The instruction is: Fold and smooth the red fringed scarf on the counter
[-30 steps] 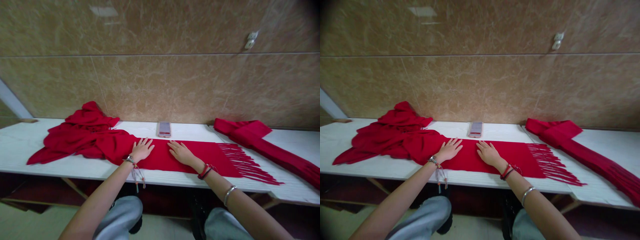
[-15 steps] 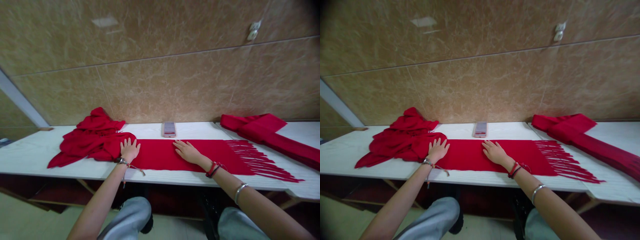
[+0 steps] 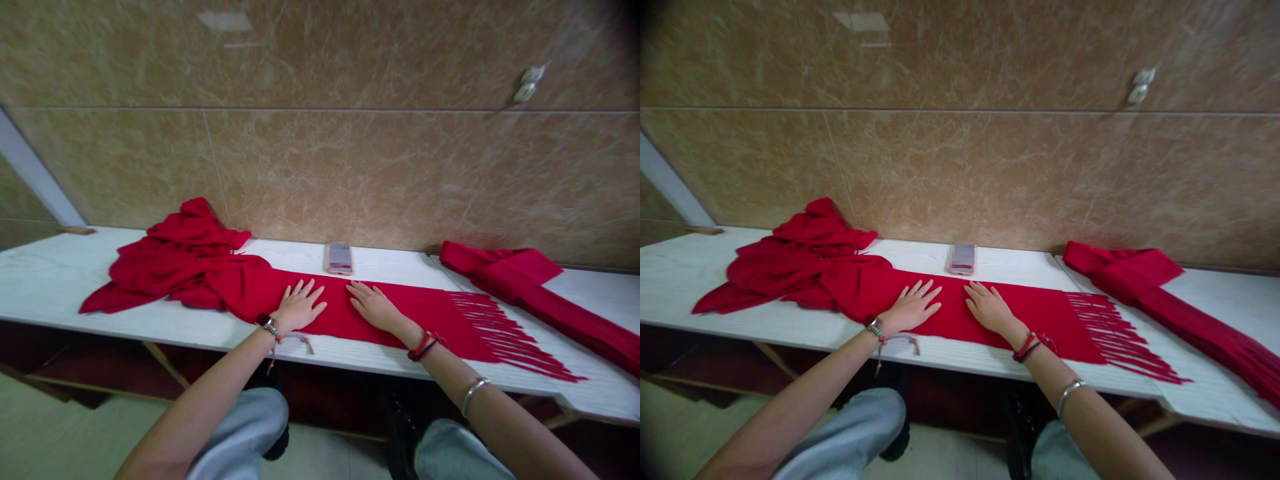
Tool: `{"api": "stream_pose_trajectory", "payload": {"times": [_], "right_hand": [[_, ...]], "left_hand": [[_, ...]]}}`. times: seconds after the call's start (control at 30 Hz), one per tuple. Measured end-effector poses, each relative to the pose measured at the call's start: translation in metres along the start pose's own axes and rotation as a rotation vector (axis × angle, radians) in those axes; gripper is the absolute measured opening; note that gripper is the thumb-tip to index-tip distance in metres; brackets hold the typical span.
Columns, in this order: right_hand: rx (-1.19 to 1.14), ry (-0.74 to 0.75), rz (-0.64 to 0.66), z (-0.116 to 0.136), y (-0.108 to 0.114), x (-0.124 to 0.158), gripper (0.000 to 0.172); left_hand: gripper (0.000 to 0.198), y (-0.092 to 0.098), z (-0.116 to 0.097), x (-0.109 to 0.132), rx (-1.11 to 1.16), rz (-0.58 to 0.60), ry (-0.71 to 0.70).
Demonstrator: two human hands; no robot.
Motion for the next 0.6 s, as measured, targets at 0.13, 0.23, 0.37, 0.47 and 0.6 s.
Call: {"api": "stream_pose_trajectory", "payload": {"times": [0.13, 0.23, 0.37, 0.47, 0.6], "right_hand": [[0.006, 0.007, 0.016, 0.007, 0.01, 0.008, 0.047], [-0.007, 0.088, 0.062, 0.025, 0.024, 0.026, 0.047], [-0.052, 0.197, 0.13, 0.045, 0.043, 0.058, 0.048], [-0.06, 0.206, 0.19, 0.041, 0.051, 0.078, 0.049], [-0.038, 0.224, 0.251, 0.024, 0.06, 0.095, 0.048]], "left_hand": [[0.055, 0.001, -0.002, 0.002, -0.007, -0.011, 0.004], [0.054, 0.001, -0.003, 0.002, -0.017, -0.01, 0.008], [0.055, 0.002, -0.001, 0.001, -0.029, 0.007, 0.003], [0.056, 0.007, -0.002, -0.003, -0.024, 0.047, 0.017], [0.048, 0.019, -0.027, -0.024, -0.059, 0.062, -0.129]]}}
Point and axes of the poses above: each hand's wrist, its own x-axis away from the middle knuckle, its own y-axis out of the back of the hand, z = x × y, the point moved 5 cm from there along -x, towards the middle knuckle, and after that the axes turned 4 degrees about -y, right-handed, at the moved point
